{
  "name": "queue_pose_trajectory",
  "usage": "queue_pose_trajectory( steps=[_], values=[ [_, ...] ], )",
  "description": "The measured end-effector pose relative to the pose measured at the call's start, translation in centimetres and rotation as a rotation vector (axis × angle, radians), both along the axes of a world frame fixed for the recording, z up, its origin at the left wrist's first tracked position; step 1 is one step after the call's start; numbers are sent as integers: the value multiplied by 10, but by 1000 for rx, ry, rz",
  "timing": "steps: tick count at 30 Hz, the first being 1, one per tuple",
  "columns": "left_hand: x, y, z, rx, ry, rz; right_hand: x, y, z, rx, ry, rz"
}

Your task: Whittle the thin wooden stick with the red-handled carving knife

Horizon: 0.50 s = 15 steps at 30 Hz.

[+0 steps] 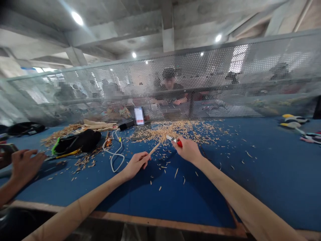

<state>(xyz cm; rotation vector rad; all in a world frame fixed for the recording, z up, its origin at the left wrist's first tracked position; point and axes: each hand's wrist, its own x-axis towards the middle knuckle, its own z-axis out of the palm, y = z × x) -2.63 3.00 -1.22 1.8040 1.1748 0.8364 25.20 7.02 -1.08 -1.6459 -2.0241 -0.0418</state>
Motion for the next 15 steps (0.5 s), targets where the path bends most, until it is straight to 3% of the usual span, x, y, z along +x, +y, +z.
queue_pose_trajectory(
  steps=[3, 6, 15],
  values=[
    [2, -9, 5, 65, 110, -42, -21, -14, 2, 16, 72, 138],
    [4, -14, 6, 129, 128, -22, -31, -20, -4, 15, -17, 309],
    [26, 16, 5, 168, -325, 225, -40, -28, -13, 42, -108, 471]
  ],
)
